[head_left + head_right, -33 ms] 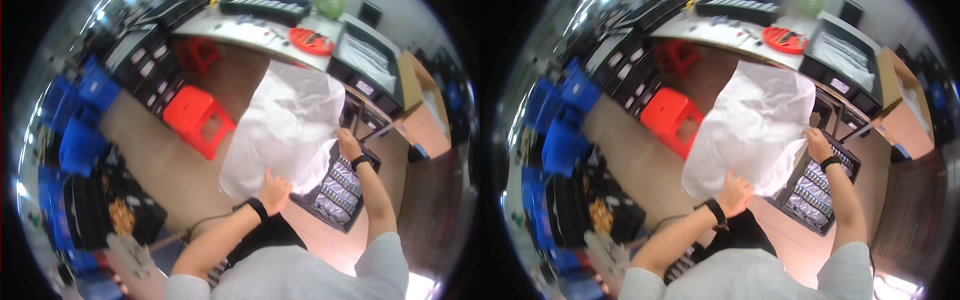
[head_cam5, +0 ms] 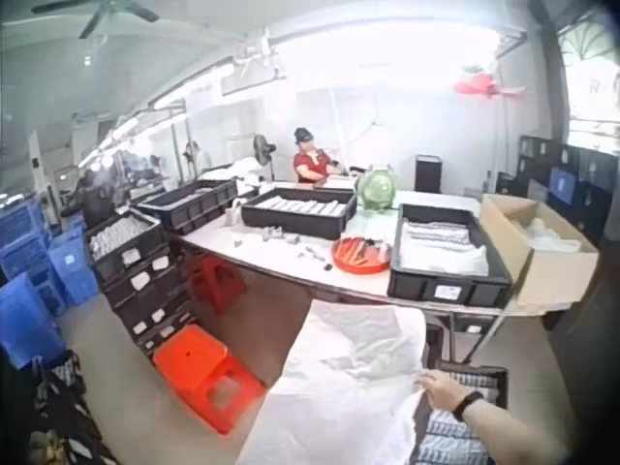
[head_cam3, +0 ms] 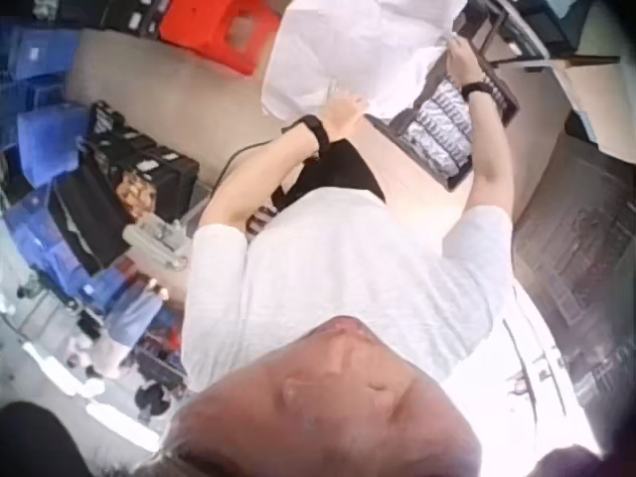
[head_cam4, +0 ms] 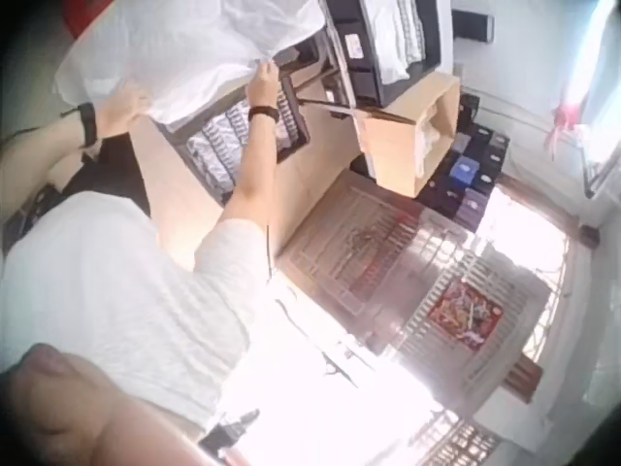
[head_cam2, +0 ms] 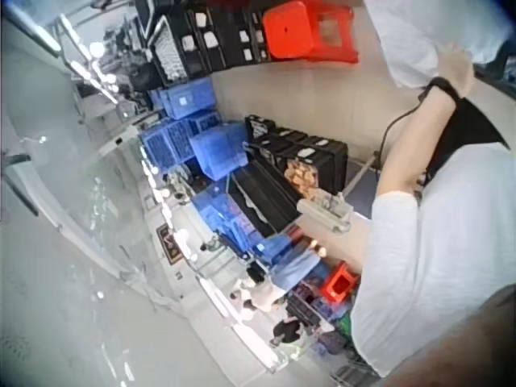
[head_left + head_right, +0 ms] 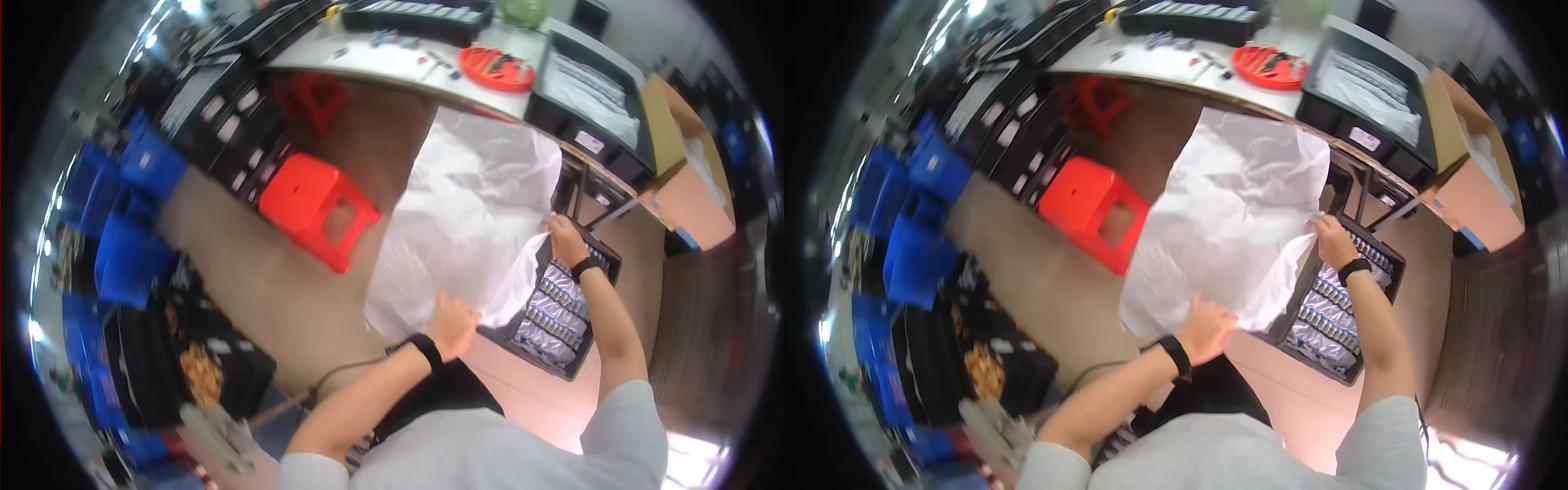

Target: Assembling blue-haired toy figurines by applying glue and attaching parts, then placing them into organized trays.

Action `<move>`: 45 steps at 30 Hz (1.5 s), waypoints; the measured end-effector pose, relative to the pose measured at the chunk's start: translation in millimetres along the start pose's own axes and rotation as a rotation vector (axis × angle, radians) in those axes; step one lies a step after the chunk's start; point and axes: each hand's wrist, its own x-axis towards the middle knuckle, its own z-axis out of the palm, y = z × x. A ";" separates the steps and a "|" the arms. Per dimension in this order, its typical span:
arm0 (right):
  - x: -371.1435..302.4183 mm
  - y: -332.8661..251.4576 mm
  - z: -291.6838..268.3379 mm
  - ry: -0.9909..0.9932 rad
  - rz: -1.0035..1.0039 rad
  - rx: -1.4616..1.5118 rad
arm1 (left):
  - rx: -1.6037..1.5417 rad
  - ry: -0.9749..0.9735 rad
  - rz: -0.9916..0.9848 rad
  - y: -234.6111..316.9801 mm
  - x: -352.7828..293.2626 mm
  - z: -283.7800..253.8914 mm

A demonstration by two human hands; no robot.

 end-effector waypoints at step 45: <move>69.0 185.6 246.9 -0.129 1.756 -0.253 | 0.408 -0.853 -0.022 -222.2 490.1 174.2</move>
